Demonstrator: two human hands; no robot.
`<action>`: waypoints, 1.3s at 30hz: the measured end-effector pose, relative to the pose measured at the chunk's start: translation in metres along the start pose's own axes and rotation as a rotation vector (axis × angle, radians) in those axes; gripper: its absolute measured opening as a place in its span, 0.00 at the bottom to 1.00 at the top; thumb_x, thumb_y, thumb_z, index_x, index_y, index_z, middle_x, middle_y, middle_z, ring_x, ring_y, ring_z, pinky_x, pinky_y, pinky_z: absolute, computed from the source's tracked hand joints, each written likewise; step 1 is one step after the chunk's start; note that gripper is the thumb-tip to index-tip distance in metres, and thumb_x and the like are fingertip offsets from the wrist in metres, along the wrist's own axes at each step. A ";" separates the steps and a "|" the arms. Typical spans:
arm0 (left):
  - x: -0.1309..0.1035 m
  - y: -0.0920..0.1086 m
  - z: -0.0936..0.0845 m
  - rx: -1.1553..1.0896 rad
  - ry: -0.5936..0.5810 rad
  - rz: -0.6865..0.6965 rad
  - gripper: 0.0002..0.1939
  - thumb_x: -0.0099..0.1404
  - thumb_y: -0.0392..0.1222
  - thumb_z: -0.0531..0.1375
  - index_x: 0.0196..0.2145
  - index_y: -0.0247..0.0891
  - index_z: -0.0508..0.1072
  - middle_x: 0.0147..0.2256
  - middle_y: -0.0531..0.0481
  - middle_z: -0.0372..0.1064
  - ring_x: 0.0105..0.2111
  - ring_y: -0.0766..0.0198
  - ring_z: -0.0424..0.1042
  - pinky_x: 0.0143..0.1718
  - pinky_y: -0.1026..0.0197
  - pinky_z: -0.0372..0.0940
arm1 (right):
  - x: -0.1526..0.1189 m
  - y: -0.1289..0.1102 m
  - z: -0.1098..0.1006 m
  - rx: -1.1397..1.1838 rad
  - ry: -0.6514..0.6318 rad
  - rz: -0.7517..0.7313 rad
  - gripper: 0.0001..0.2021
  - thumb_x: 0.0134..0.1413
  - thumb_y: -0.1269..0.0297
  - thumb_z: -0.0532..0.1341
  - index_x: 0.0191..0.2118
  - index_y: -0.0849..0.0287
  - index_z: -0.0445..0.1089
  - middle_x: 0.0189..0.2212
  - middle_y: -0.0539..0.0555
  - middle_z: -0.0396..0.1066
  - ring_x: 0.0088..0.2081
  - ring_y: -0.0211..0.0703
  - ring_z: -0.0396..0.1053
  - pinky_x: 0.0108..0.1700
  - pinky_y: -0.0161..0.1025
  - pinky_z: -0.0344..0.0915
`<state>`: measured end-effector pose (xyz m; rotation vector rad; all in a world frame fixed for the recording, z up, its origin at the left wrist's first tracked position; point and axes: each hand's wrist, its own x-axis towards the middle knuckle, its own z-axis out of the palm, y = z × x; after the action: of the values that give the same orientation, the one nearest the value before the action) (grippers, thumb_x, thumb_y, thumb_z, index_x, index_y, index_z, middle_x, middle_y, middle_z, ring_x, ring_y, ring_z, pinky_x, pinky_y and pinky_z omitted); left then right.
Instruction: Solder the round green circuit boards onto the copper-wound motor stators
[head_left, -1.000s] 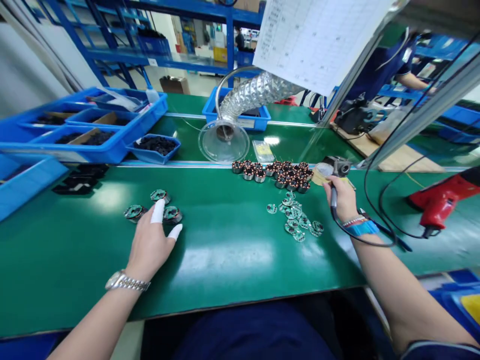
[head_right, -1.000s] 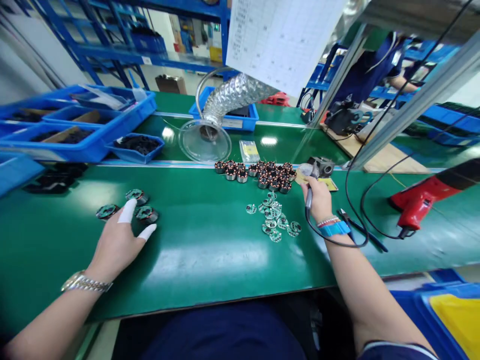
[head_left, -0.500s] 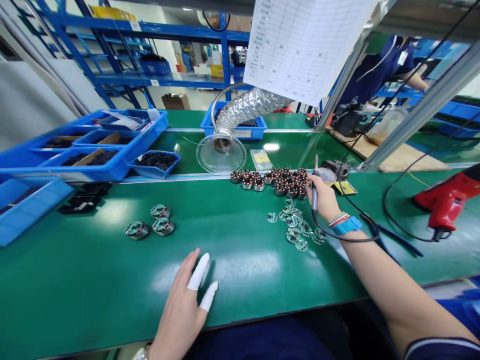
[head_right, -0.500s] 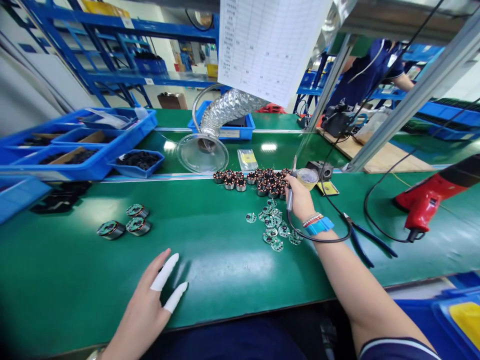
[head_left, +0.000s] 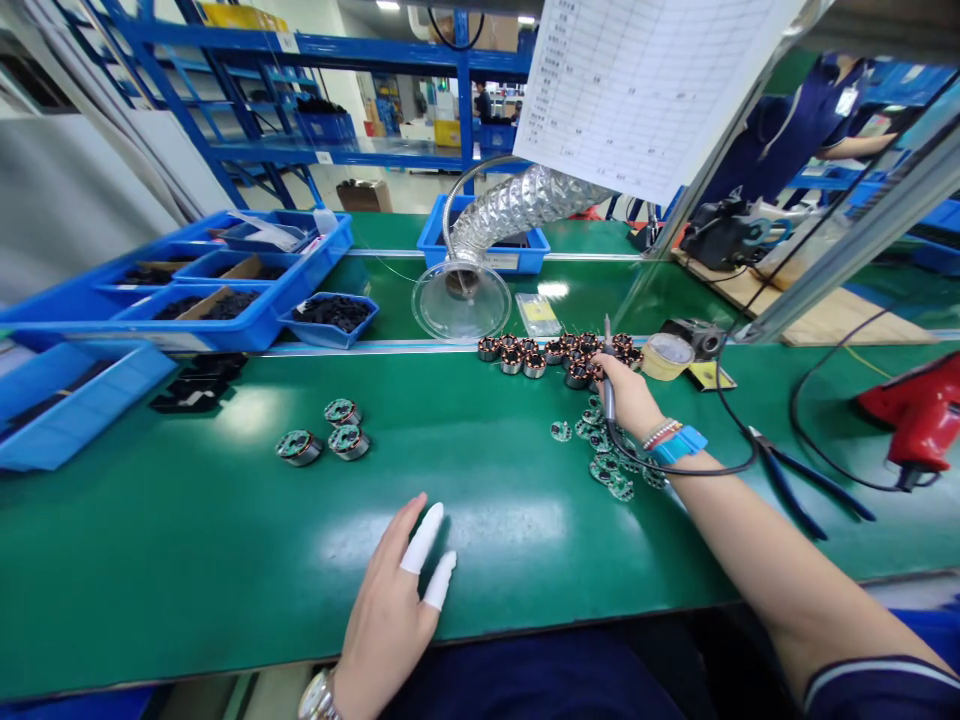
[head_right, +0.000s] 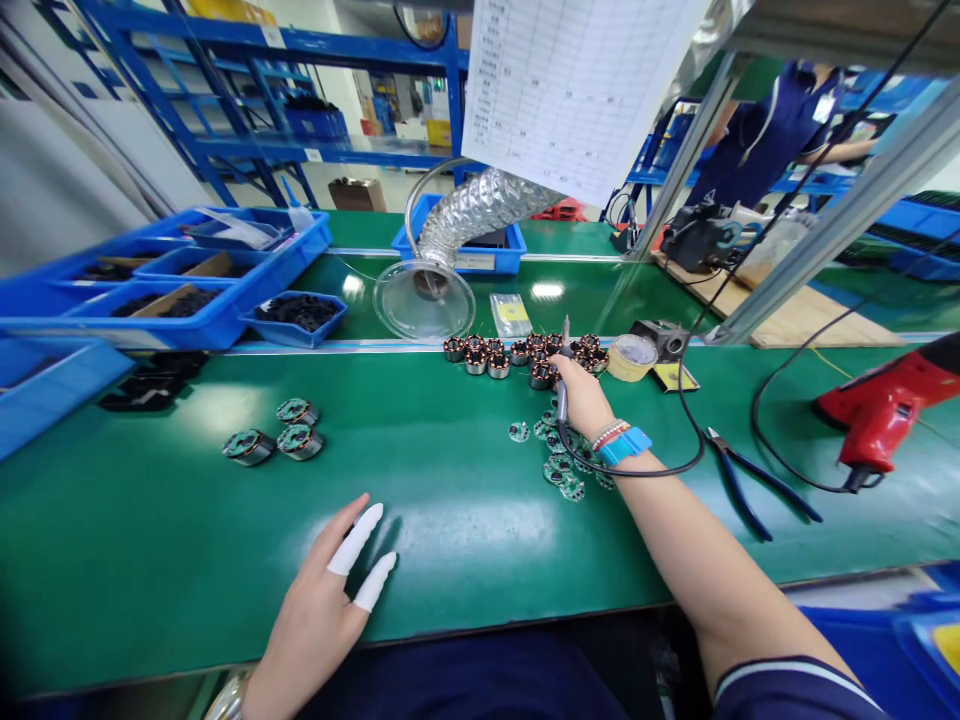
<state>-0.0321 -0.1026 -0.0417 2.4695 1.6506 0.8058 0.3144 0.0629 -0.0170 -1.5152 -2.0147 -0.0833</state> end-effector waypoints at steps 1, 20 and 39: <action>0.000 0.000 0.000 0.000 0.000 -0.005 0.27 0.62 0.39 0.52 0.57 0.40 0.49 0.55 0.38 0.54 0.54 0.52 0.58 0.51 0.47 0.61 | 0.002 0.000 0.001 -0.003 -0.007 0.002 0.21 0.46 0.74 0.51 0.49 0.59 0.61 0.42 0.59 0.69 0.40 0.47 0.69 0.43 0.46 0.65; 0.076 0.011 -0.008 0.054 -0.206 0.134 0.27 0.60 0.50 0.53 0.55 0.37 0.58 0.57 0.39 0.53 0.57 0.51 0.53 0.54 0.46 0.55 | -0.003 -0.017 -0.032 0.119 0.206 -0.044 0.15 0.51 0.69 0.54 0.46 0.57 0.63 0.46 0.56 0.68 0.41 0.45 0.70 0.46 0.45 0.66; 0.321 0.033 0.062 0.336 -0.560 0.034 0.16 0.56 0.46 0.59 0.42 0.41 0.72 0.45 0.45 0.66 0.44 0.55 0.67 0.45 0.56 0.61 | -0.028 0.009 -0.060 0.261 0.559 0.152 0.15 0.51 0.67 0.56 0.46 0.57 0.62 0.40 0.56 0.71 0.38 0.44 0.72 0.42 0.41 0.69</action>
<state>0.1164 0.1793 0.0396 2.5895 1.6194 -0.1857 0.3528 0.0184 0.0149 -1.2951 -1.4063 -0.1562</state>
